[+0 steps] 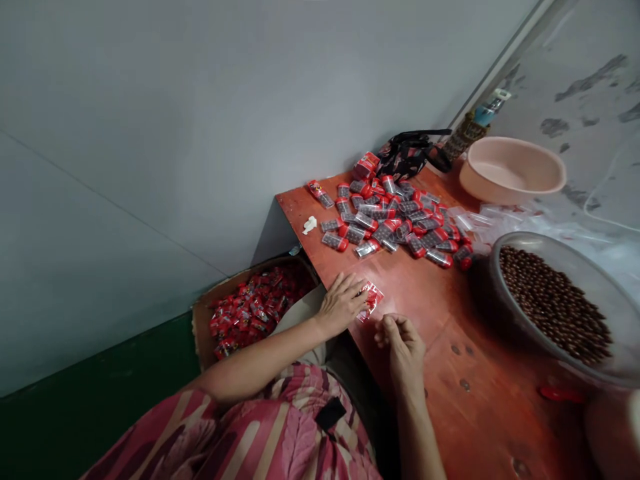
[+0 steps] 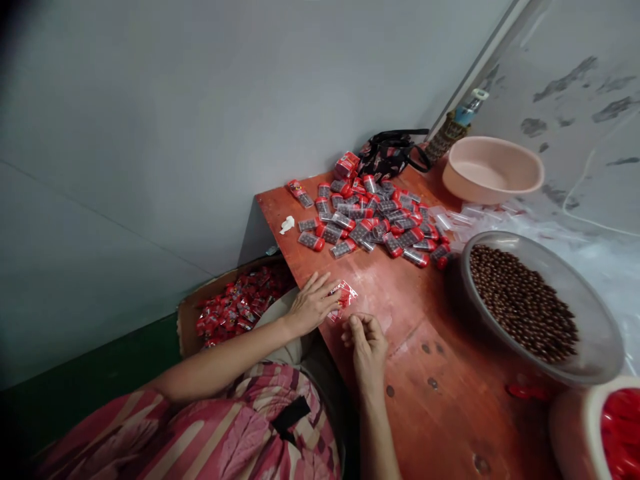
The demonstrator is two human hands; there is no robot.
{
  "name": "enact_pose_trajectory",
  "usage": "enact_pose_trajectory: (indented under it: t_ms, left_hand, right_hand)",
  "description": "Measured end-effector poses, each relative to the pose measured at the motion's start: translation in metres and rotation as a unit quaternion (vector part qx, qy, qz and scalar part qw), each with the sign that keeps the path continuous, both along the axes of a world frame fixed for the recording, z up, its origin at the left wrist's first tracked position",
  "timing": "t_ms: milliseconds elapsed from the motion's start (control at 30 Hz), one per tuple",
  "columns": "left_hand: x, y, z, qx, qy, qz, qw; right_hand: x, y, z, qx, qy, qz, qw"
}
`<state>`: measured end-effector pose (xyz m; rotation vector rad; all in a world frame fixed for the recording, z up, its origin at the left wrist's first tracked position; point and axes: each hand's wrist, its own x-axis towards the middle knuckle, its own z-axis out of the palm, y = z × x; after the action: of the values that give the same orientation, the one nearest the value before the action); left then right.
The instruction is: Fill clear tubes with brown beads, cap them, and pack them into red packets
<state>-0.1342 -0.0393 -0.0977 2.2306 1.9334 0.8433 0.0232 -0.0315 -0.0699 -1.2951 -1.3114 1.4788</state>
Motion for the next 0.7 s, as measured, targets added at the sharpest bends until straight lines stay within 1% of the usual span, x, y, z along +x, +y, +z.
enact_pose_trajectory:
  t_ms: [100,200,267,333,400,433,467,500,533,600,633,700]
  left_hand:
    - [0.0,0.0,-0.007,0.027,-0.02,0.003,0.999]
    - [0.004,-0.003,-0.008,0.047,-0.077,0.007,0.996]
    - [0.008,-0.007,-0.003,0.048,-0.122,0.006,0.991]
    - [0.009,-0.01,0.005,0.04,-0.162,-0.005,0.986]
    - [0.0,-0.009,0.014,0.033,-0.19,-0.011,0.981]
    - [-0.01,-0.005,0.019,0.034,-0.198,0.001,0.98]
    - [-0.024,0.0,0.022,0.039,-0.2,0.026,0.979]
    - [-0.041,0.008,0.025,0.049,-0.194,0.069,0.977]
    - [-0.06,0.016,0.026,0.057,-0.173,0.132,0.974]
    - [-0.099,0.034,0.024,0.055,-0.126,0.256,0.957]
    - [-0.117,0.043,0.021,0.039,-0.106,0.29,0.95]
    - [-0.142,0.056,0.012,-0.003,-0.088,0.304,0.949]
  right_hand:
    - [0.001,0.007,-0.003,0.007,-0.029,-0.015,0.999]
    - [-0.003,0.017,-0.008,0.016,-0.032,-0.037,0.999]
    - [-0.01,0.023,-0.01,0.011,-0.008,-0.036,0.999]
    - [-0.016,0.029,-0.008,0.005,0.02,-0.023,1.0]
    - [-0.022,0.032,-0.003,0.01,0.035,-0.017,0.999]
    - [-0.023,0.033,0.0,0.014,0.035,-0.023,0.999]
    - [-0.025,0.033,0.004,0.016,0.033,-0.031,0.999]
    - [-0.026,0.033,0.006,0.014,0.031,-0.037,0.999]
    - [-0.027,0.032,0.008,0.01,0.03,-0.038,0.999]
    - [-0.029,0.028,0.009,0.002,0.032,-0.029,0.999]
    - [-0.03,0.027,0.008,0.0,0.034,-0.023,0.999]
    - [-0.032,0.023,0.004,-0.006,0.037,-0.009,0.999]
